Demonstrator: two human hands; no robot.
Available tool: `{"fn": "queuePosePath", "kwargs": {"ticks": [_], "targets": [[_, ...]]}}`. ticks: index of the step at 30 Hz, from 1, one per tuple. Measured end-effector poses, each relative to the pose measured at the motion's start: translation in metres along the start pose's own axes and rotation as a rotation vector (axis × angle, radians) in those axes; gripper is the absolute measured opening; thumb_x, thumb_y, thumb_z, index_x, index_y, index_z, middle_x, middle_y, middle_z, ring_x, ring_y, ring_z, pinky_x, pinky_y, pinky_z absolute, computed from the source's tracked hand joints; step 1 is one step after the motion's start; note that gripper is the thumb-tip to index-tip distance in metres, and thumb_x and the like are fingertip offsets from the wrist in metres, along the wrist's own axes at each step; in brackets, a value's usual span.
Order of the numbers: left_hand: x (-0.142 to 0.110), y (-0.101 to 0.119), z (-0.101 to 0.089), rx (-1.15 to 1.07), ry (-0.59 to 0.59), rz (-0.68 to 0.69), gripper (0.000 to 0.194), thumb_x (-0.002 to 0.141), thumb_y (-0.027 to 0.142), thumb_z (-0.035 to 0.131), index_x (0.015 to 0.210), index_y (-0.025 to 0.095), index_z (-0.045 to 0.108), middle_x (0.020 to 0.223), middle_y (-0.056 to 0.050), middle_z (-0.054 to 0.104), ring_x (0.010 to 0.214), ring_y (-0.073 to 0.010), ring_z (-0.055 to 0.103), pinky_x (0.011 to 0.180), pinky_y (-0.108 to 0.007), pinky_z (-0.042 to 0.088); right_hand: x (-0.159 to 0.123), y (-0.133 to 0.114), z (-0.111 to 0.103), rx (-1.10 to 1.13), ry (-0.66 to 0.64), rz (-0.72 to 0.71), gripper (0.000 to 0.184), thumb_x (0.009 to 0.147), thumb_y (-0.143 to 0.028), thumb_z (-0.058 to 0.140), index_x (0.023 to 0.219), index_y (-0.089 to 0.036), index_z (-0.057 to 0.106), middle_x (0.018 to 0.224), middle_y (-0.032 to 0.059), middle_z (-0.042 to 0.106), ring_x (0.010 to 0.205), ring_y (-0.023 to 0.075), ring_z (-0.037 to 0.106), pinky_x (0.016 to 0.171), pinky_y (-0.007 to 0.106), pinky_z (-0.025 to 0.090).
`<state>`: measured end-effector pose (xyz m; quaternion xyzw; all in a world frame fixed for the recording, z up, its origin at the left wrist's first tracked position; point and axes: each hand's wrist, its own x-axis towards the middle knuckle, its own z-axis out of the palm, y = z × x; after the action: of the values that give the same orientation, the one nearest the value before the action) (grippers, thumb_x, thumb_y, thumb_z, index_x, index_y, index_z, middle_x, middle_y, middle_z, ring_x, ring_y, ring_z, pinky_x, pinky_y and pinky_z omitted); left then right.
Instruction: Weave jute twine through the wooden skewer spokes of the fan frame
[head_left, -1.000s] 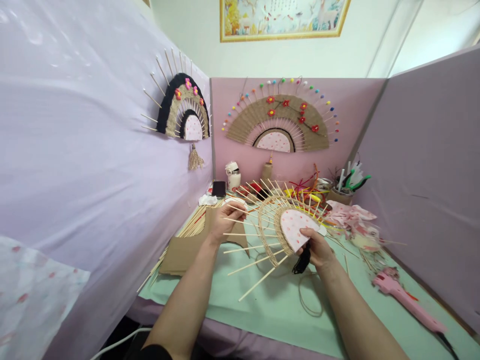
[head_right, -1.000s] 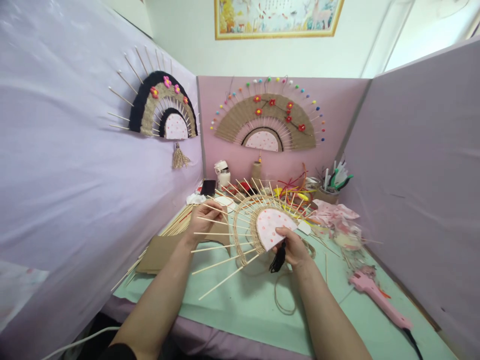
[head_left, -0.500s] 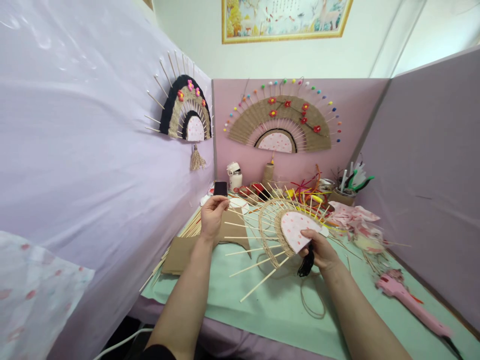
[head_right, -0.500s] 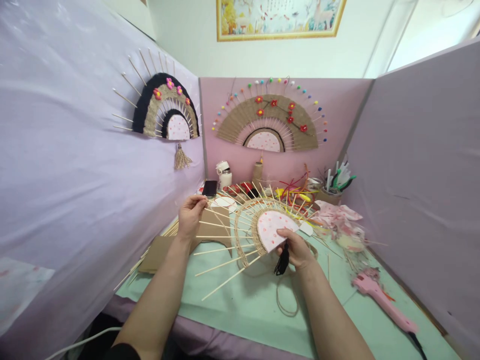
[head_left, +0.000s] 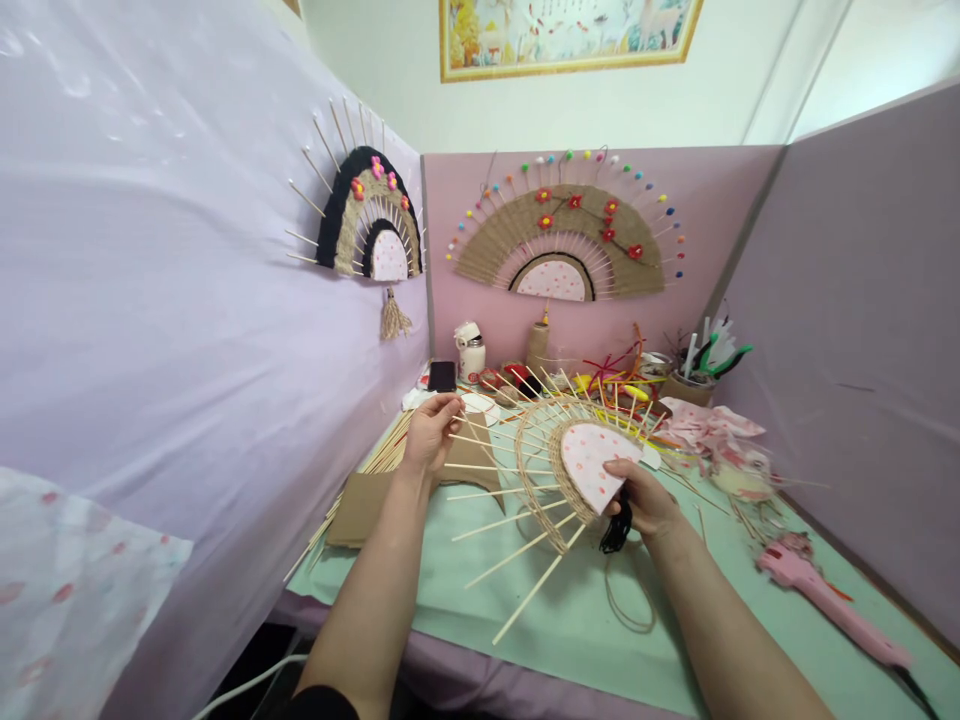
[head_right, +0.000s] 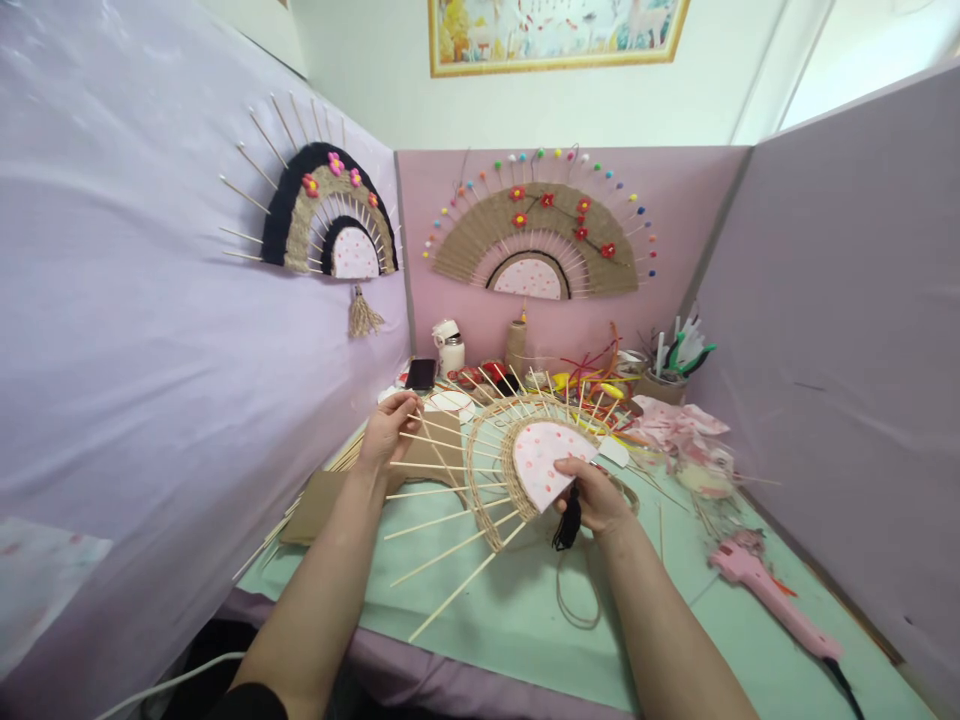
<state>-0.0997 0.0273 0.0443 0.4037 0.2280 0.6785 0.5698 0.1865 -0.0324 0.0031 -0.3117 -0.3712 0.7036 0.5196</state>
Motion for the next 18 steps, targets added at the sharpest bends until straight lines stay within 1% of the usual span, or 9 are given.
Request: {"fn": "queuePosePath", "kwargs": {"ticks": [3, 5, 9, 13, 15, 18], "targets": [[0.001, -0.004, 0.002, -0.021, 0.083, 0.055, 0.023, 0.055, 0.024, 0.077, 0.072, 0.016, 0.064, 0.067, 0.002, 0.061, 0.056, -0.0043, 0.052, 0.052, -0.016, 0.039, 0.001, 0.000, 0.001, 0.005, -0.006, -0.018, 0.009, 0.061, -0.021, 0.065, 0.058, -0.013, 0.062, 0.039, -0.0012, 0.057, 0.026, 0.0085, 0.046, 0.026, 0.016, 0.039], [0.001, -0.009, 0.004, -0.028, 0.095, 0.050, 0.024, 0.055, 0.024, 0.077, 0.074, 0.016, 0.064, 0.067, 0.002, 0.062, 0.057, -0.0047, 0.053, 0.056, -0.018, 0.041, 0.000, 0.000, 0.003, 0.008, -0.015, -0.021, 0.010, 0.060, -0.022, 0.065, 0.056, -0.013, 0.063, 0.038, -0.0014, 0.056, 0.026, 0.0084, 0.045, 0.026, 0.016, 0.038], [-0.002, -0.023, 0.015, -0.032, 0.063, -0.033, 0.021, 0.058, 0.023, 0.076, 0.073, 0.016, 0.063, 0.067, 0.003, 0.060, 0.057, -0.0042, 0.052, 0.057, -0.018, 0.039, -0.003, 0.001, 0.008, -0.001, -0.060, -0.013, 0.013, 0.059, -0.024, 0.065, 0.053, -0.013, 0.062, 0.037, -0.0001, 0.055, 0.026, 0.0090, 0.045, 0.025, 0.016, 0.037], [-0.015, -0.048, 0.039, -0.025, 0.040, -0.139, 0.018, 0.060, 0.021, 0.074, 0.069, 0.017, 0.059, 0.061, 0.003, 0.057, 0.054, -0.0060, 0.050, 0.055, -0.021, 0.038, -0.002, 0.009, 0.012, -0.011, -0.102, 0.003, 0.011, 0.061, -0.024, 0.064, 0.059, -0.013, 0.063, 0.042, 0.0019, 0.059, 0.029, 0.0108, 0.048, 0.027, 0.019, 0.040], [-0.022, -0.061, 0.050, -0.008, 0.002, -0.186, 0.019, 0.060, 0.024, 0.074, 0.066, 0.015, 0.059, 0.059, 0.001, 0.057, 0.052, -0.0077, 0.050, 0.054, -0.023, 0.038, -0.001, 0.013, 0.013, 0.002, -0.101, 0.010, 0.011, 0.062, -0.023, 0.064, 0.064, -0.013, 0.063, 0.047, 0.0020, 0.062, 0.031, 0.0114, 0.050, 0.030, 0.020, 0.043], [-0.031, -0.072, 0.058, -0.003, -0.065, -0.229, 0.023, 0.059, 0.027, 0.076, 0.069, 0.015, 0.060, 0.065, -0.002, 0.059, 0.061, -0.0122, 0.055, 0.061, -0.026, 0.043, 0.002, 0.015, 0.013, 0.035, -0.054, -0.006, 0.011, 0.063, -0.023, 0.065, 0.071, -0.014, 0.063, 0.052, 0.0011, 0.063, 0.036, 0.0121, 0.054, 0.035, 0.022, 0.048]]}}
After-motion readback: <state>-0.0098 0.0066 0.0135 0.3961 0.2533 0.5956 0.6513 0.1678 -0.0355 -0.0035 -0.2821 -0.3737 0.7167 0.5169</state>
